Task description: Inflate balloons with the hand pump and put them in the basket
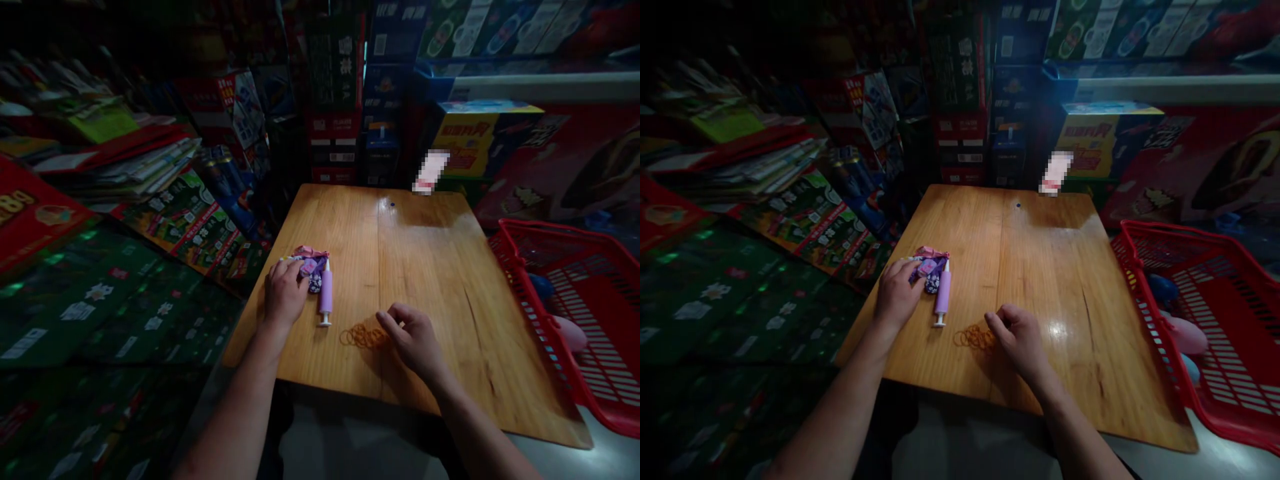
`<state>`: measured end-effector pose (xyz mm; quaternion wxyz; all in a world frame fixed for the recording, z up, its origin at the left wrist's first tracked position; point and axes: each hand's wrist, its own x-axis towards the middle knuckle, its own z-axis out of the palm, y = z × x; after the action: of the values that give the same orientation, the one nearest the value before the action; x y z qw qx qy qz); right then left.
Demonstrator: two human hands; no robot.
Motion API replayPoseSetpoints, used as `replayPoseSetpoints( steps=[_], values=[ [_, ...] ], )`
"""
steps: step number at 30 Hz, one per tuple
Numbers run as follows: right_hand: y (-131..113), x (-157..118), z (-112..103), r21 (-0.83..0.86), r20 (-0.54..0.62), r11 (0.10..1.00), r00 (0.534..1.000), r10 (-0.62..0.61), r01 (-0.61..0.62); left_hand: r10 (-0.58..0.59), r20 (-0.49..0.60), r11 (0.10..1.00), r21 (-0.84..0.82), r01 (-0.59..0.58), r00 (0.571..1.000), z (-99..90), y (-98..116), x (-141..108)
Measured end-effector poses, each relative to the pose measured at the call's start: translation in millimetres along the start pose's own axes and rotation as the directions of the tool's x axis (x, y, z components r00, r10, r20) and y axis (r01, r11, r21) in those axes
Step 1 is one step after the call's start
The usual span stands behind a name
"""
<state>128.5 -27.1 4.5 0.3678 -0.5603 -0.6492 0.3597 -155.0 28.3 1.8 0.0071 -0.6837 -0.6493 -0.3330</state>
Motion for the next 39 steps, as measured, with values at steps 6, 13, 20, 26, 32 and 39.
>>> replayPoseSetpoints(
  steps=[6,13,20,26,32,39],
  values=[
    [-6,1,17,-0.001,0.062,0.999,0.997,-0.044,0.044,-0.030,-0.012,0.999,-0.042,0.029,0.999,2.1,-3,12],
    [-9,-2,15,0.103,0.018,0.995,1.000,-0.006,0.004,-0.393,0.147,0.574,-0.733,0.366,0.908,-7.4,29,7],
    [-13,5,24,0.610,0.130,0.756,0.971,0.201,-0.238,-0.179,0.594,0.211,-0.756,0.620,0.784,-14.3,86,-36],
    [-15,4,23,0.623,0.218,0.725,0.955,0.201,-0.295,-0.156,0.608,0.208,-0.750,0.628,0.778,-10.2,97,-39],
    [-3,7,21,0.616,0.126,0.728,0.949,0.288,-0.302,-0.291,0.591,0.290,-0.695,0.658,0.752,-3.0,86,-31],
    [1,8,16,0.681,0.077,0.683,0.954,0.289,-0.262,-0.291,0.568,0.395,-0.662,0.637,0.770,3.1,79,-32]
  ],
)
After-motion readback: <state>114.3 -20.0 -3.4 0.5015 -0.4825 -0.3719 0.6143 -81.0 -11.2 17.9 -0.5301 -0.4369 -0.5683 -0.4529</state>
